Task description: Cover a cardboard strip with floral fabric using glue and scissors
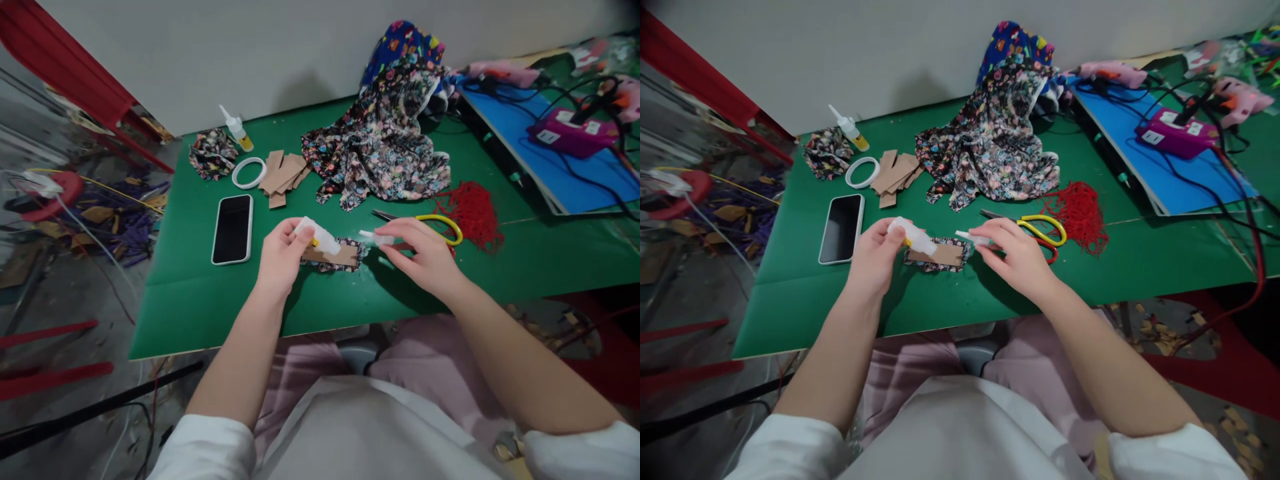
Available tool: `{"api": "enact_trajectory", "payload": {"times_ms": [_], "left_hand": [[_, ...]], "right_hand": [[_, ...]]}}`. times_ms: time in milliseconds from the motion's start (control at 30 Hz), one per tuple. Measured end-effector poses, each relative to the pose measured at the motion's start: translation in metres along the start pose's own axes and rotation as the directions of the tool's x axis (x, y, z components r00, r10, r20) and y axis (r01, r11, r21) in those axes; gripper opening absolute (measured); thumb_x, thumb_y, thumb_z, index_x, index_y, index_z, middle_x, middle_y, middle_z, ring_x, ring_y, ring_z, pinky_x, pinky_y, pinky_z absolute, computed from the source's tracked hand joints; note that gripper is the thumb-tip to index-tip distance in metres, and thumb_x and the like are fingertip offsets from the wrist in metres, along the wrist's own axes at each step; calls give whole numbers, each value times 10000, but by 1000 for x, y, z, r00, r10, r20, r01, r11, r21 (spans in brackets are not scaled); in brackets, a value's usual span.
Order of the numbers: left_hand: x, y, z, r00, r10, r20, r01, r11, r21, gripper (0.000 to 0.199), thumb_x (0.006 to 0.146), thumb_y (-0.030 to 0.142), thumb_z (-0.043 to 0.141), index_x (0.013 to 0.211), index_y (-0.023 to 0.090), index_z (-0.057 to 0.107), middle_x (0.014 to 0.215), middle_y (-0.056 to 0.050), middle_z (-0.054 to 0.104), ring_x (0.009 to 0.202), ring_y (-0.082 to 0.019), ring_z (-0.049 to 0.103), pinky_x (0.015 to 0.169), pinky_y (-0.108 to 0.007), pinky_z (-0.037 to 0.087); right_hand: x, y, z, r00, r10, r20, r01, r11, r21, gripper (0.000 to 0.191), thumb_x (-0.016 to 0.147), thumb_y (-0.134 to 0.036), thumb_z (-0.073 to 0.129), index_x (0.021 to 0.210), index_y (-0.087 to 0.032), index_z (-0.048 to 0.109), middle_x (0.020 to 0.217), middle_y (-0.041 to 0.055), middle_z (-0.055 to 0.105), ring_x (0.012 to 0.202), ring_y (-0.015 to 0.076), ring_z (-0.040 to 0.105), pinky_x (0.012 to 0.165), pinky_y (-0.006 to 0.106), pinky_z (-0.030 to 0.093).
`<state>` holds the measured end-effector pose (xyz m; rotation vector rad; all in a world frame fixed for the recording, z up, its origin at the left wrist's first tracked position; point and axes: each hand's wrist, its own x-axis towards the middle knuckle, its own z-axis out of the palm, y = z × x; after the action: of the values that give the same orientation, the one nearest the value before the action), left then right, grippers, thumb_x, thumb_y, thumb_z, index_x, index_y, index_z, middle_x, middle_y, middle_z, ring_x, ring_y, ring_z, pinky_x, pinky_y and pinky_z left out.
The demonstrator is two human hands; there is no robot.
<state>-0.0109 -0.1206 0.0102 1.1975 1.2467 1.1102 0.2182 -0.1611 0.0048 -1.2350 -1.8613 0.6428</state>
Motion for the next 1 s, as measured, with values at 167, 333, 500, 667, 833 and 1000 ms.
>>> {"api": "enact_trajectory", "payload": {"times_ms": [167, 333, 500, 667, 833, 1000], "left_hand": [[0, 8, 13, 989, 139, 43, -141, 853, 503, 309, 733, 435, 600, 924, 193, 592, 802, 4, 639, 737, -146, 558, 672, -231, 382], [1, 15, 21, 966, 200, 163, -257, 737, 625, 300, 750, 434, 583, 941, 203, 583, 819, 4, 639, 774, -163, 552, 694, -228, 362], [1, 15, 26, 957, 164, 239, -287, 653, 701, 305, 759, 440, 564, 960, 211, 573, 831, 5, 633, 727, -152, 540, 655, -220, 355], [-1, 14, 29, 946, 215, 244, -325, 612, 721, 316, 763, 445, 558, 977, 214, 575, 873, 3, 626, 753, -153, 537, 677, -216, 355], [-2, 11, 32, 943, 224, 247, -333, 598, 729, 328, 766, 470, 551, 971, 215, 579, 861, -1, 630, 737, -155, 539, 666, -214, 351], [-1, 8, 35, 927, 243, 286, -375, 574, 728, 324, 778, 470, 538, 977, 216, 574, 875, -1, 629, 750, -151, 544, 686, -209, 350]], "right_hand": [[-2, 11, 3, 1000, 15, -9, -15, 1000, -19, 254, 815, -232, 500, 1053, -226, 591, 1028, 67, 554, 959, 170, 548, 693, 276, 547], [-5, 14, 3, 999, 39, -5, -39, 999, 0, 291, 810, -207, 488, 1090, -227, 567, 1047, 65, 547, 944, 166, 553, 675, 277, 550], [-6, 15, 5, 1000, 24, 11, -24, 1000, 10, 301, 796, -187, 487, 1083, -233, 563, 1044, 58, 556, 931, 165, 554, 660, 275, 542], [-6, 16, 5, 999, 16, 34, -17, 1000, 20, 324, 789, -177, 486, 1101, -231, 554, 1059, 56, 550, 926, 155, 549, 667, 259, 531], [-7, 17, 5, 998, -22, 58, 25, 998, -56, 314, 787, -170, 478, 1088, -217, 553, 1046, 61, 569, 909, 165, 557, 712, 284, 505], [-6, 15, 13, 987, -96, 131, 119, 975, -187, 241, 784, -164, 476, 1006, -178, 568, 1010, 74, 598, 934, 187, 554, 783, 308, 464]]}}
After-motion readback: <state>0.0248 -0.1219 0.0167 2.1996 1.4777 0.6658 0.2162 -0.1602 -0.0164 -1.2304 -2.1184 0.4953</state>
